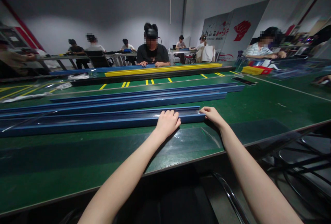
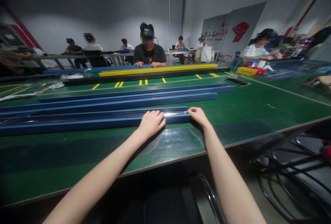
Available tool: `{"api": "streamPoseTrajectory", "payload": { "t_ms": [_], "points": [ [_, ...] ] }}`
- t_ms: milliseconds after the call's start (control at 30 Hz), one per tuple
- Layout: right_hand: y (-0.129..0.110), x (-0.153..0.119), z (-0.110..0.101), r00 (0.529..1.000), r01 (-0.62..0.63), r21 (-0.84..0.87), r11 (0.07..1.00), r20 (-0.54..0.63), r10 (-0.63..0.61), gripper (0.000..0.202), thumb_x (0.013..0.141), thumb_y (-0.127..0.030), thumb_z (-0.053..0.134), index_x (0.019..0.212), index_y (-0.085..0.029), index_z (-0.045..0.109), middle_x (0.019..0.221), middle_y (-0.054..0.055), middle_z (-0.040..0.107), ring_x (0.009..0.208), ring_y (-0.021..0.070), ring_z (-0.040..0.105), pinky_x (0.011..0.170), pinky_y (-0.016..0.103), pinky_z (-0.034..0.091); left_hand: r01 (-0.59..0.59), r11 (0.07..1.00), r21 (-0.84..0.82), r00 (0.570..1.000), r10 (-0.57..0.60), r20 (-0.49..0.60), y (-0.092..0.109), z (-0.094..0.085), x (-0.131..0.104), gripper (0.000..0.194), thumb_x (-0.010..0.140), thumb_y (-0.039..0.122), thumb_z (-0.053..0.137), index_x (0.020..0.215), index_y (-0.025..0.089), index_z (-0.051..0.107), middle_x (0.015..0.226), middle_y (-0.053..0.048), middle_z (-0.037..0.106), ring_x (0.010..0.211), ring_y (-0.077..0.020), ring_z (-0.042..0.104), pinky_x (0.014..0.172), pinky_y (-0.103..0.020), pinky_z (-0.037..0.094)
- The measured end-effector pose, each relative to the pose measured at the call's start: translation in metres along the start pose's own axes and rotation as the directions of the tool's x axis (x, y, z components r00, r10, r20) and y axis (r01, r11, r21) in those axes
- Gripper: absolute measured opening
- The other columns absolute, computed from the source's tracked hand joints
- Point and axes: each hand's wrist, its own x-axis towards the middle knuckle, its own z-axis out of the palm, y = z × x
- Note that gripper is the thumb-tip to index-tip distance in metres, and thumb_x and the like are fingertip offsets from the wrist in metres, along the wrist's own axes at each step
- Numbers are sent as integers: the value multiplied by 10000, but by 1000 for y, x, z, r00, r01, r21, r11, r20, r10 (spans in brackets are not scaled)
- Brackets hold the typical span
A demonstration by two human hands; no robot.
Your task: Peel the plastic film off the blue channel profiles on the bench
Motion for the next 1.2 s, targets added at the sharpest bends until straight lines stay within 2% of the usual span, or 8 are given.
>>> {"api": "streamPoseTrajectory", "payload": {
  "t_ms": [400,700,967,1200],
  "points": [
    [0,1,-1,1000,-11,1,1000,16,11,243,568,-398,553,580,-156,575,505,-21,492,467,74,370,473,229,276,-22,1000,-15,999,23,37,-6,2,4,268,855,364,365,888,165,542,886,-67,611,842,-200,551,702,-307,377],
    [-4,-1,0,999,-16,22,1000,30,15,291,546,-441,571,579,-151,561,505,-23,489,461,67,357,480,233,279,-37,997,-67,999,36,-14,-11,3,6,244,834,379,419,911,162,498,915,-55,589,858,-189,540,732,-293,384],
    [0,0,0,1000,19,3,1000,24,-19,327,555,-474,576,586,-149,567,497,-15,494,480,80,392,496,235,302,-56,989,-135,998,56,-3,-17,0,7,233,827,418,459,861,188,481,874,-19,566,810,-160,539,683,-254,397],
    [2,1,-2,999,37,-62,997,-34,-39,283,579,-438,570,588,-155,580,522,0,538,489,90,437,500,231,329,-19,989,-144,1000,22,21,-16,0,7,233,829,418,464,855,188,489,888,-25,556,832,-160,539,684,-250,407]
  ]
}}
